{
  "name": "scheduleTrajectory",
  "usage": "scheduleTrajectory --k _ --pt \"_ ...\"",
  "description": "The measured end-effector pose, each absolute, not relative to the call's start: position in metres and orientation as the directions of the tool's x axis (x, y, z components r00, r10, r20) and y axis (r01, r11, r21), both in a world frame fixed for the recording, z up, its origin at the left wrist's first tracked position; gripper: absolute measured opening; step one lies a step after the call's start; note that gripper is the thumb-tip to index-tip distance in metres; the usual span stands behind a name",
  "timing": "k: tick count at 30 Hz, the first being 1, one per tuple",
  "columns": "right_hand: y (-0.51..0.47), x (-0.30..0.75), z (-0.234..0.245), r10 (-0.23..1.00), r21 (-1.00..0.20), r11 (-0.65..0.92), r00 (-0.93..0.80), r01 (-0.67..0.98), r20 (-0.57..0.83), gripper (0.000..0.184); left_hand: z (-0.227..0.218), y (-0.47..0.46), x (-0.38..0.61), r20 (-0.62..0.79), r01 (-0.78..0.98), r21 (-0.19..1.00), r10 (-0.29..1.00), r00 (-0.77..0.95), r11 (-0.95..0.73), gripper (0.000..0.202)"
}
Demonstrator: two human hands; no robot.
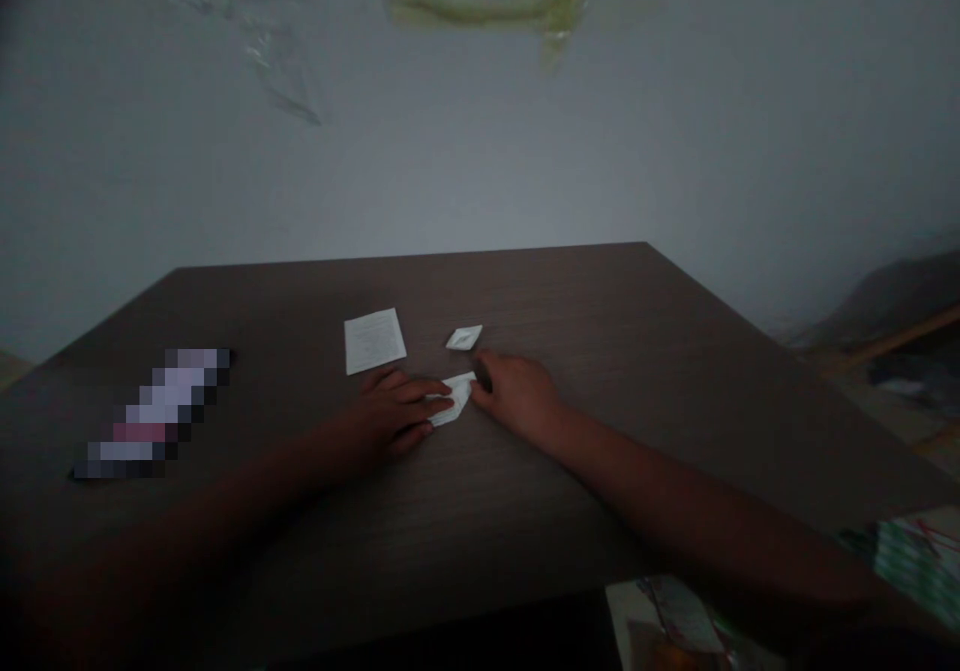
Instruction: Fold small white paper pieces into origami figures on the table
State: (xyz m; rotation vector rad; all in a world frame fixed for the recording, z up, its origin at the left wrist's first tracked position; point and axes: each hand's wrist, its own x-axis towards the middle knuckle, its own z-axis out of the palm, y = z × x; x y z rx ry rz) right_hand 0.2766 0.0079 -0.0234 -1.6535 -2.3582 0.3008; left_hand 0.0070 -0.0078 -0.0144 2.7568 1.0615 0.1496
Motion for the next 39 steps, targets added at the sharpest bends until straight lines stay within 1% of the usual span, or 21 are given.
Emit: scheduleTrajectory --k 5,8,10,12,14,16,18,20,23,26,29,34,39 --pt "0.012 0.279 -0.028 0.951 -0.273 0.307 -0.286 0.912 0.113 0.04 -0.01 -0.008 0.008 0.022 0.654 0.235 0.677 0.736 -0.719 0.045" --pt "0.015 0.282 -0.03 0.957 -0.252 0.284 -0.256 0.925 0.136 0.04 -0.009 -0.007 0.008 0.02 0.646 0.245 0.669 0.743 -0.723 0.044" --pt "0.016 0.283 -0.031 0.956 -0.266 0.285 -0.255 0.921 0.142 0.04 -0.008 -0.007 0.007 0.021 0.642 0.247 0.667 0.745 -0.726 0.044" --pt "0.016 0.285 -0.031 0.948 -0.315 0.314 -0.282 0.895 0.145 0.041 -0.007 -0.007 0.005 0.019 0.636 0.254 0.661 0.75 -0.729 0.044" --pt "0.014 0.287 -0.031 0.922 -0.368 0.388 -0.345 0.845 0.179 0.04 -0.006 -0.008 0.003 0.013 0.625 0.27 0.652 0.758 -0.732 0.045" --pt "0.01 0.29 -0.031 0.869 -0.385 0.494 -0.426 0.78 0.252 0.034 -0.006 -0.007 0.001 0.009 0.62 0.302 0.652 0.758 -0.725 0.042" --pt "0.006 0.292 -0.032 0.788 -0.367 0.616 -0.529 0.697 0.316 0.028 -0.009 -0.006 -0.001 0.014 0.618 0.344 0.662 0.749 -0.707 0.036" --pt "0.002 0.292 -0.032 0.693 -0.344 0.721 -0.635 0.601 0.342 0.023 -0.012 -0.003 -0.003 0.023 0.61 0.387 0.668 0.744 -0.692 0.03" --pt "-0.001 0.292 -0.033 0.59 -0.326 0.805 -0.731 0.496 0.343 0.02 -0.016 0.0 -0.005 0.047 0.59 0.432 0.67 0.741 -0.682 0.027" --pt "-0.003 0.291 -0.034 0.564 -0.328 0.821 -0.755 0.468 0.333 0.022 -0.016 -0.001 -0.006 0.073 0.574 0.46 0.673 0.736 -0.677 0.024" --pt "-0.005 0.291 -0.033 0.569 -0.345 0.813 -0.762 0.468 0.309 0.024 -0.016 -0.003 -0.004 0.069 0.568 0.474 0.672 0.738 -0.673 0.027" --pt "-0.008 0.292 -0.03 0.581 -0.349 0.802 -0.766 0.484 0.274 0.031 -0.02 -0.001 -0.003 0.064 0.583 0.456 0.678 0.732 -0.673 0.038" --pt "-0.009 0.293 -0.031 0.575 -0.323 0.811 -0.767 0.488 0.284 0.031 -0.025 0.003 -0.006 0.076 0.565 0.424 0.65 0.756 -0.708 0.037"
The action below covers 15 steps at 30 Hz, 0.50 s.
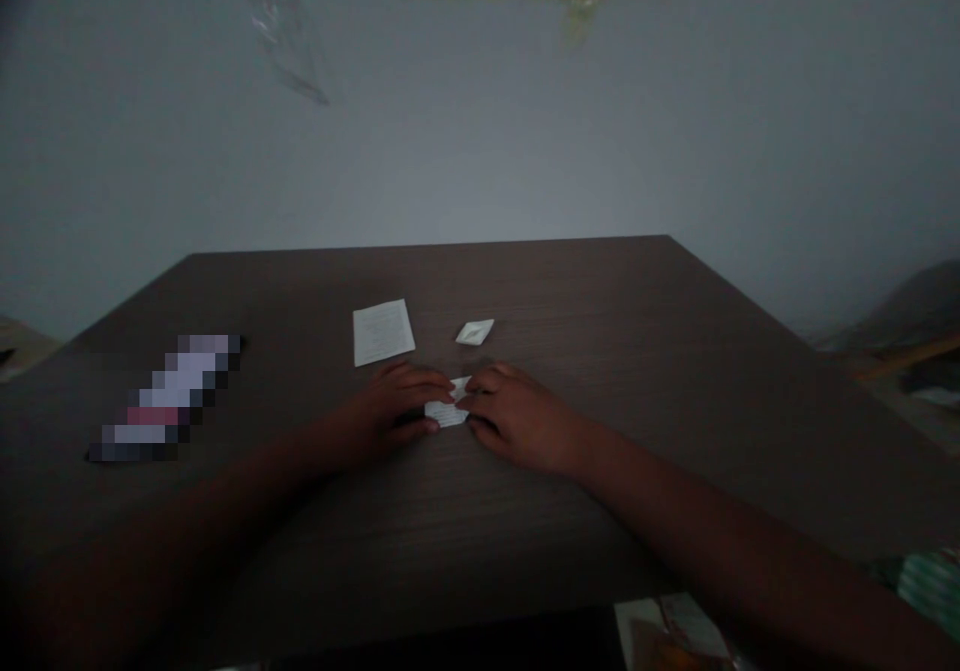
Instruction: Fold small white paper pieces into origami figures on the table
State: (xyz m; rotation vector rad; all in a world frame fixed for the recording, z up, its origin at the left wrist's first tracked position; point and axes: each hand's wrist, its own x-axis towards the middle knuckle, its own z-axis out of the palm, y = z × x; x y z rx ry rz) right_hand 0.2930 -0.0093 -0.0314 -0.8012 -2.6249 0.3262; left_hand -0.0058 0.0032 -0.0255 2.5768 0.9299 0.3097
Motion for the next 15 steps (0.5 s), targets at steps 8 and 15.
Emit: scheduleTrajectory --k 8,15 --pt "-0.013 0.293 -0.024 0.577 -0.339 0.803 -0.783 0.49 0.234 0.03 -0.036 0.009 -0.007 0.145 0.555 0.339 0.625 0.767 -0.76 0.031" --pt "-0.011 0.292 -0.023 0.571 -0.315 0.811 -0.782 0.492 0.25 0.026 -0.022 0.013 -0.016 0.124 0.509 0.211 0.54 0.833 -0.834 0.042"
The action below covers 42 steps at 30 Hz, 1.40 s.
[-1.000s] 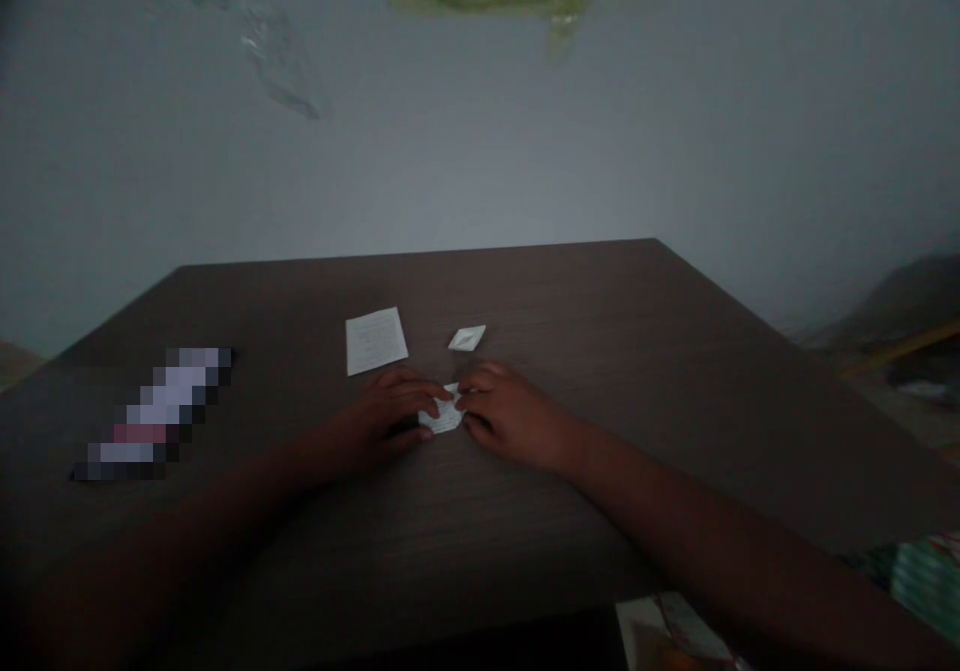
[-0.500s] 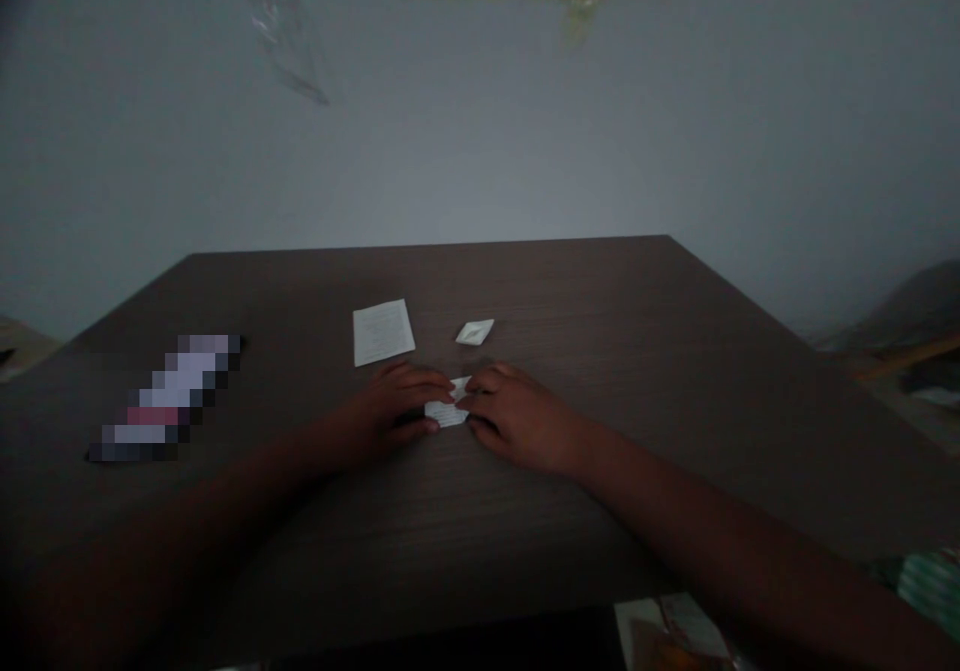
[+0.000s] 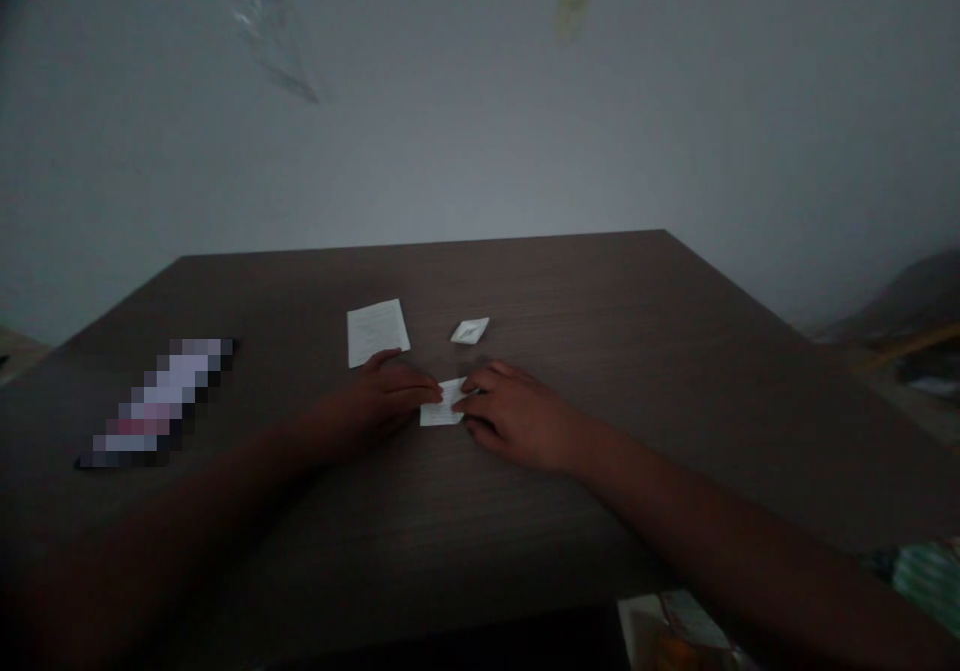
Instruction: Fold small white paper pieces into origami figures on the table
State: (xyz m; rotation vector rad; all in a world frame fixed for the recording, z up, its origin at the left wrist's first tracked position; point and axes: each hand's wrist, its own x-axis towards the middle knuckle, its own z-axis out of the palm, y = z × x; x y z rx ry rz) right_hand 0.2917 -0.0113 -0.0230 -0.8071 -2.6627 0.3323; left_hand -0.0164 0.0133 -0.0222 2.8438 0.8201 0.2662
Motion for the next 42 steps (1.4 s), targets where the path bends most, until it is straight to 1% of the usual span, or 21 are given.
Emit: scheduleTrajectory --k 2,6,9,13,20,26,31,34,38,42 --pt "-0.012 0.292 -0.022 0.566 -0.294 0.818 -0.784 0.494 0.255 0.025 -0.018 0.013 -0.019 0.136 0.496 0.197 0.525 0.84 -0.846 0.04" --pt "-0.015 0.29 -0.021 0.553 -0.269 0.828 -0.795 0.492 0.249 0.025 -0.012 0.007 -0.019 0.169 0.498 0.201 0.53 0.831 -0.844 0.023" --pt "-0.017 0.289 -0.02 0.552 -0.269 0.829 -0.793 0.489 0.258 0.025 -0.008 0.003 -0.016 0.173 0.508 0.19 0.538 0.825 -0.84 0.018" --pt "-0.019 0.287 -0.017 0.545 -0.284 0.833 -0.794 0.476 0.27 0.024 -0.005 0.002 -0.013 0.155 0.504 0.176 0.53 0.834 -0.845 0.019" --pt "-0.019 0.286 -0.017 0.479 -0.34 0.856 -0.843 0.389 0.243 0.021 -0.01 0.005 -0.009 0.179 0.536 0.269 0.589 0.788 -0.8 0.023" --pt "-0.021 0.284 -0.016 0.531 -0.397 0.817 -0.813 0.418 0.237 0.021 -0.012 0.003 -0.005 0.154 0.53 0.319 0.595 0.789 -0.786 0.026" --pt "-0.023 0.28 -0.019 0.562 -0.368 0.806 -0.794 0.464 0.23 0.017 -0.011 0.001 -0.003 0.134 0.529 0.328 0.593 0.794 -0.783 0.022" --pt "-0.025 0.279 -0.019 0.55 -0.337 0.818 -0.805 0.466 0.224 0.017 -0.012 0.002 -0.003 0.149 0.533 0.344 0.605 0.782 -0.773 0.019" --pt "-0.027 0.277 -0.014 0.515 -0.287 0.845 -0.83 0.451 0.212 0.017 -0.014 0.003 -0.001 0.13 0.585 0.33 0.65 0.749 -0.741 0.018" --pt "-0.028 0.277 -0.011 0.508 -0.272 0.851 -0.835 0.449 0.211 0.019 -0.013 0.0 0.002 0.127 0.618 0.338 0.685 0.717 -0.71 0.018"
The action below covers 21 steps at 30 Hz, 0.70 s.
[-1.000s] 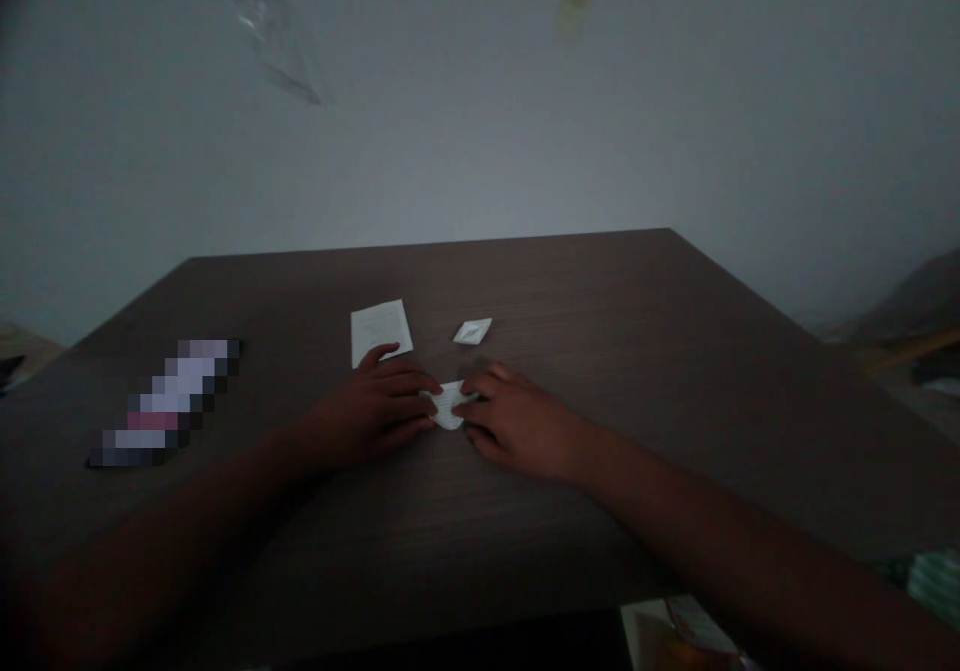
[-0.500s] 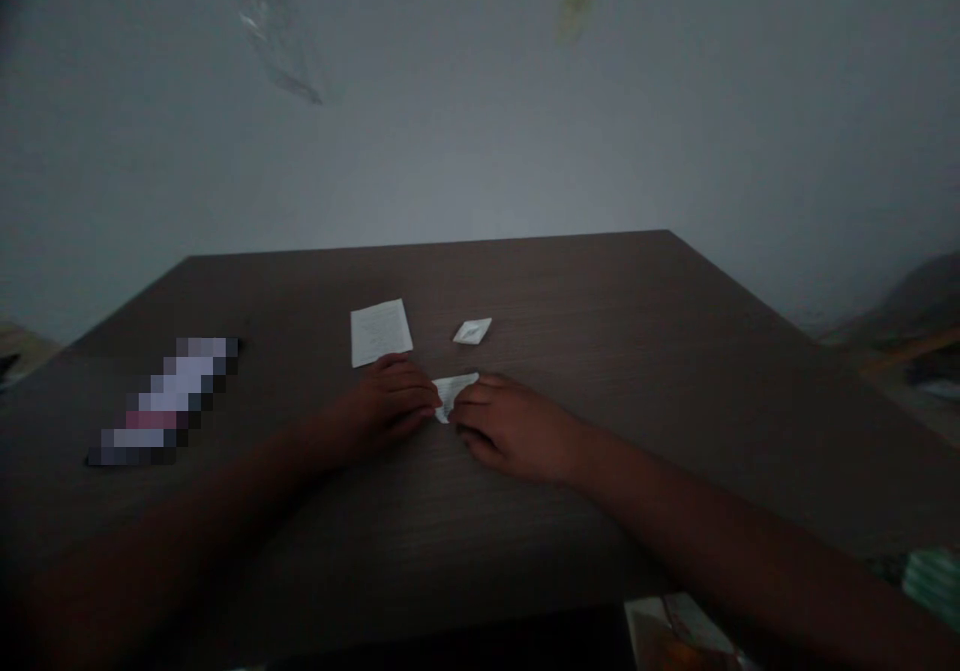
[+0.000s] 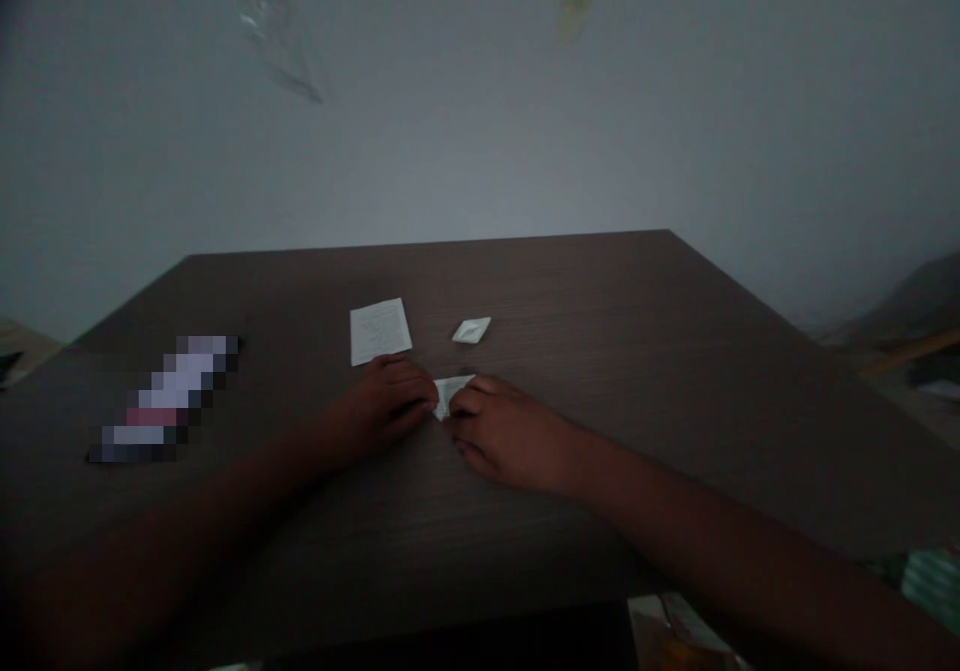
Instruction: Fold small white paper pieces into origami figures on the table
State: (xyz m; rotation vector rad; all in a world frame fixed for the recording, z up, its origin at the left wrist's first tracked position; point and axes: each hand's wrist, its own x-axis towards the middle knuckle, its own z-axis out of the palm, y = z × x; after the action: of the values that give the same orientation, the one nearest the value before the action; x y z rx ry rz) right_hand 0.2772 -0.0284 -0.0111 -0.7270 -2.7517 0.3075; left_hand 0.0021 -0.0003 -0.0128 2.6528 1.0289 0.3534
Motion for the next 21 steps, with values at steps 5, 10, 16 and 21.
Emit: scheduleTrajectory --k 5,10,16,21 --pt "-0.028 0.278 -0.011 0.509 -0.282 0.849 -0.837 0.448 0.203 0.021 -0.011 -0.002 0.005 0.134 0.628 0.356 0.702 0.699 -0.692 0.023" --pt "-0.025 0.279 -0.016 0.511 -0.315 0.843 -0.832 0.436 0.217 0.018 -0.014 0.002 0.004 0.12 0.639 0.367 0.716 0.688 -0.676 0.026" --pt "-0.021 0.283 -0.021 0.525 -0.403 0.821 -0.812 0.404 0.254 0.015 -0.028 0.009 0.002 0.122 0.657 0.365 0.734 0.668 -0.659 0.026" --pt "-0.019 0.281 -0.024 0.543 -0.406 0.813 -0.795 0.417 0.271 0.015 -0.036 0.01 0.0 0.154 0.659 0.361 0.739 0.656 -0.66 0.024"
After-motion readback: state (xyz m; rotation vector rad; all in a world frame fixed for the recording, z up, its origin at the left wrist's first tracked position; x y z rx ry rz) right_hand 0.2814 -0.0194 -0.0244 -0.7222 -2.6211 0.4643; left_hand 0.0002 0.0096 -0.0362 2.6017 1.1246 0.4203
